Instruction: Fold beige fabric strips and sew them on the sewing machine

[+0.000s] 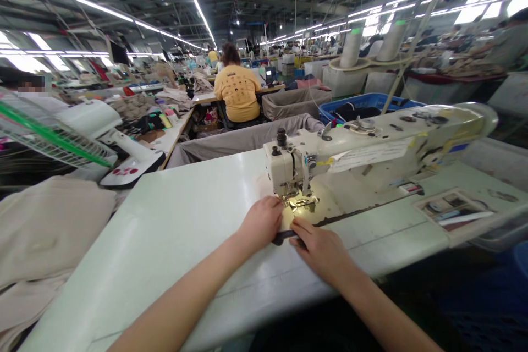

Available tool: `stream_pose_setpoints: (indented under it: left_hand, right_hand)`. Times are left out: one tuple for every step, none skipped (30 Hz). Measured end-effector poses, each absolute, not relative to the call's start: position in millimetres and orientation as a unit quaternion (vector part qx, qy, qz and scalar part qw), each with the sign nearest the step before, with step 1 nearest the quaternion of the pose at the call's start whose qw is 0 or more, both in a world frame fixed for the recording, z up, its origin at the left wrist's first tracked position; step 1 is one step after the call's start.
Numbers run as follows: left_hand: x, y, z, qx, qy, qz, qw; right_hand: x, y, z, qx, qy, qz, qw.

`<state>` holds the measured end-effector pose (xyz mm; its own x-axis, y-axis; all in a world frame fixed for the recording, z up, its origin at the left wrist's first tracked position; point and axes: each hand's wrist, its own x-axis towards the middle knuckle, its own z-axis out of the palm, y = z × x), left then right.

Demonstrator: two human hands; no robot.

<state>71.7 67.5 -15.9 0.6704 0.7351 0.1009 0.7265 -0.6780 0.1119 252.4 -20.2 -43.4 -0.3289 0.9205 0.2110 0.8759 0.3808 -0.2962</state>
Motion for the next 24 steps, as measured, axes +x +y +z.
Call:
stream_pose_setpoints:
  left_hand:
    - [70.3,54.4,-19.0,0.928,0.364,0.073,0.038]
    - [68.3,43.3,-22.1,0.939,0.333,0.083,0.041]
    - [65.8,34.6,-24.9,0.946,0.307,0.097,0.038]
    - [63.3,28.7,-27.0,0.951,0.287,0.111,0.034]
    - [61.1,25.7,-28.4,0.953,0.276,0.122,0.031]
    - [59.4,25.4,-28.9,0.954,0.270,0.128,0.031]
    - [58.3,27.2,-28.8,0.954,0.269,0.130,0.034]
    - [57.8,30.6,-28.2,0.953,0.270,0.129,0.038]
    - [57.7,35.2,-27.3,0.953,0.273,0.126,0.042]
    - [57.8,40.5,-26.3,0.952,0.277,0.123,0.045]
    - [58.1,45.9,-25.3,0.951,0.281,0.121,0.046]
    - [58.3,51.3,-24.4,0.950,0.284,0.119,0.047]
    - [58.4,56.4,-23.6,0.950,0.285,0.117,0.047]
    - [58.5,61.1,-23.0,0.950,0.286,0.116,0.048]
    - [58.4,65.3,-22.4,0.950,0.286,0.116,0.048]
    - [58.3,69.0,-21.9,0.950,0.286,0.119,0.046]
    - [58.2,72.3,-21.6,0.949,0.287,0.121,0.044]
    - [58.0,75.1,-21.4,0.949,0.287,0.123,0.039]
    - [57.9,77.3,-21.5,0.949,0.288,0.125,0.035]
    - [57.8,79.1,-21.9,0.949,0.288,0.126,0.031]
    - [57.6,80.3,-22.5,0.949,0.288,0.128,0.028]
    - [57.4,81.1,-23.4,0.949,0.287,0.130,0.026]
    - [57.2,81.4,-24.4,0.948,0.286,0.134,0.026]
    - [57.0,81.3,-25.7,0.947,0.288,0.139,0.027]
  right_hand:
    - [253.5,-21.9,-43.8,-0.552,-0.813,0.067,0.170]
    - [254.4,-23.2,-44.1,-0.550,-0.815,0.069,0.167]
    - [255.2,-24.0,-44.2,-0.548,-0.817,0.071,0.164]
    - [255.7,-24.2,-44.1,-0.546,-0.818,0.074,0.162]
    - [256.1,-23.7,-43.8,-0.545,-0.819,0.076,0.161]
    - [256.2,-22.4,-43.2,-0.545,-0.819,0.079,0.161]
    - [256.1,-20.3,-42.4,-0.545,-0.819,0.081,0.162]
    - [255.8,-17.5,-41.5,-0.545,-0.818,0.082,0.163]
    - [255.4,-14.0,-40.5,-0.545,-0.818,0.082,0.165]
    - [254.9,-10.0,-39.5,-0.544,-0.818,0.081,0.168]
    - [254.3,-5.7,-38.5,-0.543,-0.818,0.079,0.172]
    - [253.6,-1.3,-37.6,-0.543,-0.818,0.076,0.175]
    - [253.0,2.9,-36.8,-0.543,-0.818,0.073,0.178]
    - [252.3,6.7,-36.3,-0.543,-0.817,0.071,0.180]
    - [251.7,9.8,-36.0,-0.543,-0.817,0.069,0.180]
    - [251.2,12.2,-36.0,-0.543,-0.817,0.067,0.178]
    - [250.7,13.7,-36.4,-0.545,-0.817,0.067,0.177]
    - [250.4,14.3,-37.2,-0.547,-0.816,0.068,0.175]
    - [250.1,14.1,-38.4,-0.549,-0.814,0.069,0.176]
    - [250.0,13.3,-39.8,-0.551,-0.812,0.072,0.178]
    - [250.1,11.9,-41.3,-0.553,-0.809,0.074,0.183]
    - [250.2,10.1,-42.9,-0.555,-0.807,0.075,0.189]
    - [250.5,8.2,-44.4,-0.556,-0.804,0.076,0.195]
    - [250.8,6.3,-45.7,-0.556,-0.803,0.076,0.201]
